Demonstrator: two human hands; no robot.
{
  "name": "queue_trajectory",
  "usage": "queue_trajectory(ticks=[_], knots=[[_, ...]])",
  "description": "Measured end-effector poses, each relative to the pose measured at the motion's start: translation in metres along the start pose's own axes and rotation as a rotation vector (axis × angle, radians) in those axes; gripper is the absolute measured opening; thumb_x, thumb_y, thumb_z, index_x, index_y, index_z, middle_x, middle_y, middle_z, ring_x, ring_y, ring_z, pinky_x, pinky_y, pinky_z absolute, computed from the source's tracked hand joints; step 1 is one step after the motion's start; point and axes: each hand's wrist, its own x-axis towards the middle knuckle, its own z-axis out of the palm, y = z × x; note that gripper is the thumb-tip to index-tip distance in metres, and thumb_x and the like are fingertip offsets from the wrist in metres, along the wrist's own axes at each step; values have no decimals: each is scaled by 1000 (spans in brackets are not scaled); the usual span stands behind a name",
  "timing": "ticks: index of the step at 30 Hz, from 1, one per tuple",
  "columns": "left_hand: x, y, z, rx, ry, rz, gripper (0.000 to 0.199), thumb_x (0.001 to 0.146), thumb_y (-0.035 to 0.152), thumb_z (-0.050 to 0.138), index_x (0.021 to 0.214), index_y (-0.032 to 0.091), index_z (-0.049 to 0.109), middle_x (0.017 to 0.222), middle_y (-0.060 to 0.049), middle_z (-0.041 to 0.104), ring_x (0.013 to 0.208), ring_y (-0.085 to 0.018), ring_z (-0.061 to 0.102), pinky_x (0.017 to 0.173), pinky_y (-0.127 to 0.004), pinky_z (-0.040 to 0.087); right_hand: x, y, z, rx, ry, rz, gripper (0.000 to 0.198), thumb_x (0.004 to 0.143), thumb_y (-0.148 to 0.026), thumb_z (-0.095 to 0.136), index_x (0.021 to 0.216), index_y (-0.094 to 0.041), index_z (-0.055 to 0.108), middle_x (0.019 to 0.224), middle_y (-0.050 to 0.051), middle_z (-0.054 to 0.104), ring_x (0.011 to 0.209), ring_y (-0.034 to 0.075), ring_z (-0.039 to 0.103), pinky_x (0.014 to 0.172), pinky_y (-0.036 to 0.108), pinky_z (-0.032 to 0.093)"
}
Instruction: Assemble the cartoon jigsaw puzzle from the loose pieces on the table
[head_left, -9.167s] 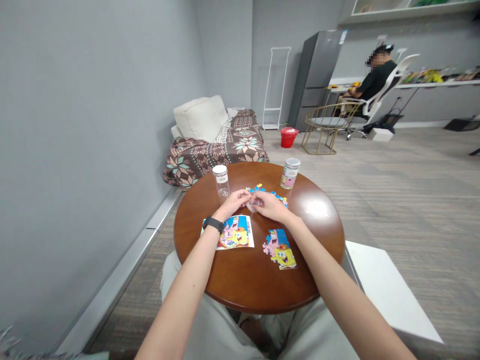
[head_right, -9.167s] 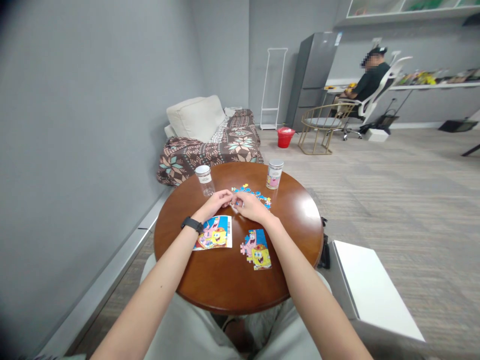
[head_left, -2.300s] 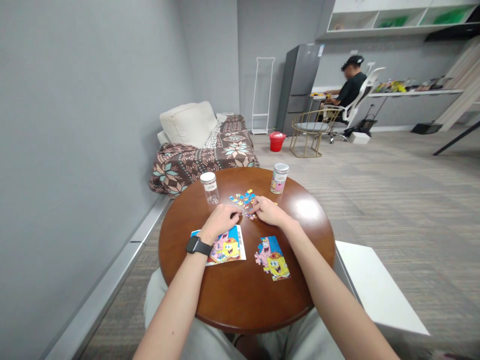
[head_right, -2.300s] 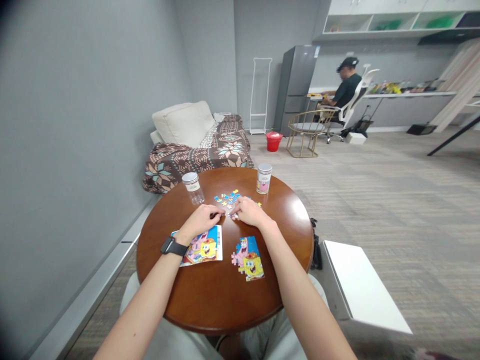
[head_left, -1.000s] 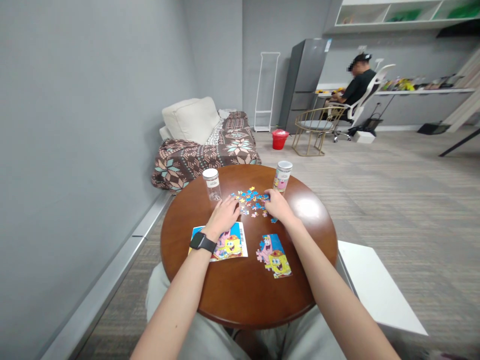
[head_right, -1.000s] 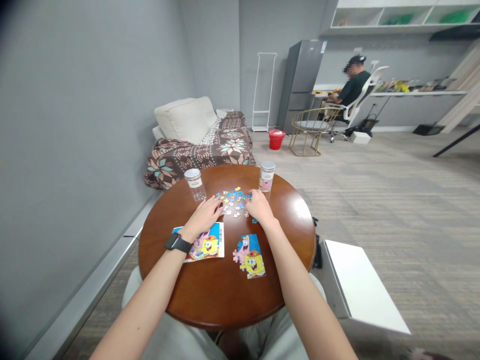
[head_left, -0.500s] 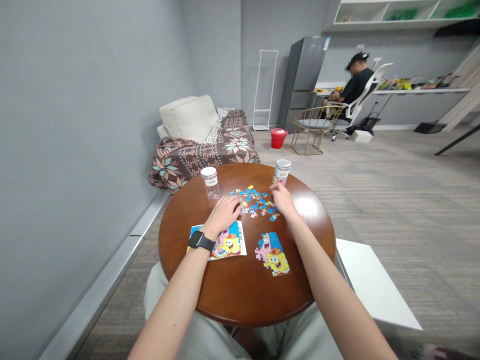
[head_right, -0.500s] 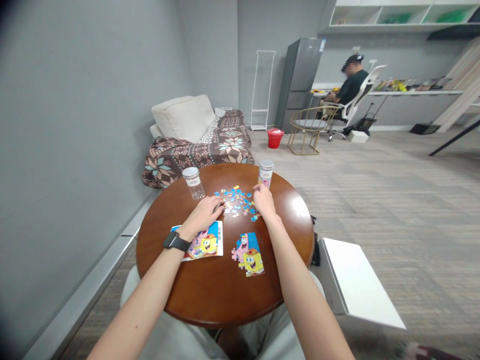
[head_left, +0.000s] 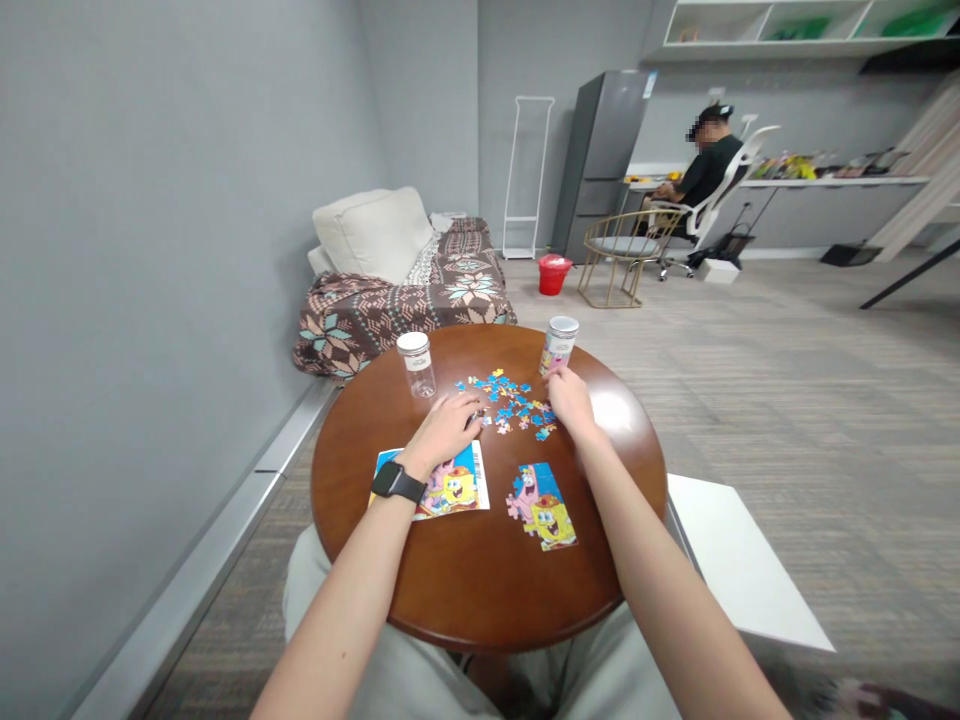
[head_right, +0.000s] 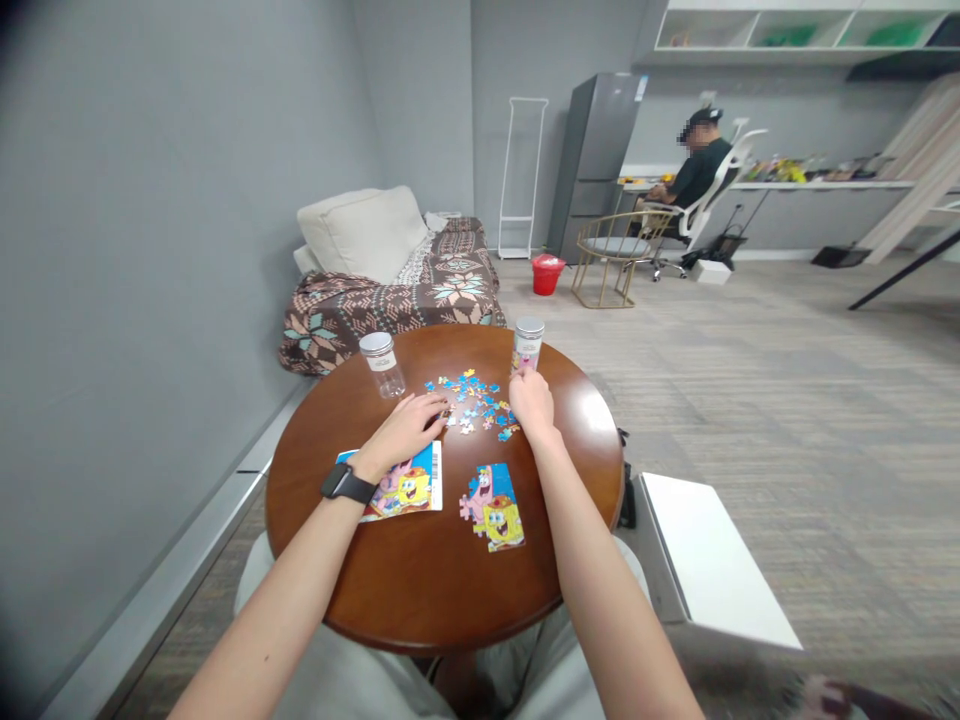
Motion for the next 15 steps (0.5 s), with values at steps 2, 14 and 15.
queue_trajectory(ticks=[2, 14, 15], knots=[[0, 0, 0, -7, 14, 30, 33, 96, 25, 44, 123, 22, 63, 138, -8, 58, 129, -23, 51, 116, -50, 29, -3, -7, 0, 100, 50, -88, 31, 83, -26, 39, 92, -21, 68, 89, 7, 69, 84, 23, 62, 78, 31, 47], [3, -6, 4, -37, 84, 120, 30, 94, 21, 44, 114, 20, 67, 127, -7, 64, 118, -23, 58, 108, -42, 39, -160, -123, -102, 833, -369, -843, 38, 94, -51, 40, 82, -32, 71, 47, -1, 50, 39, 14, 44, 44, 29, 38], [3, -6, 3, -37, 82, 118, 30, 94, 21, 44, 114, 19, 67, 127, -7, 64, 117, -23, 58, 107, -42, 40, -183, -122, -113, 785, -345, -775, 36, 90, -53, 41, 82, -35, 71, 43, -1, 47, 37, 15, 42, 42, 30, 36]])
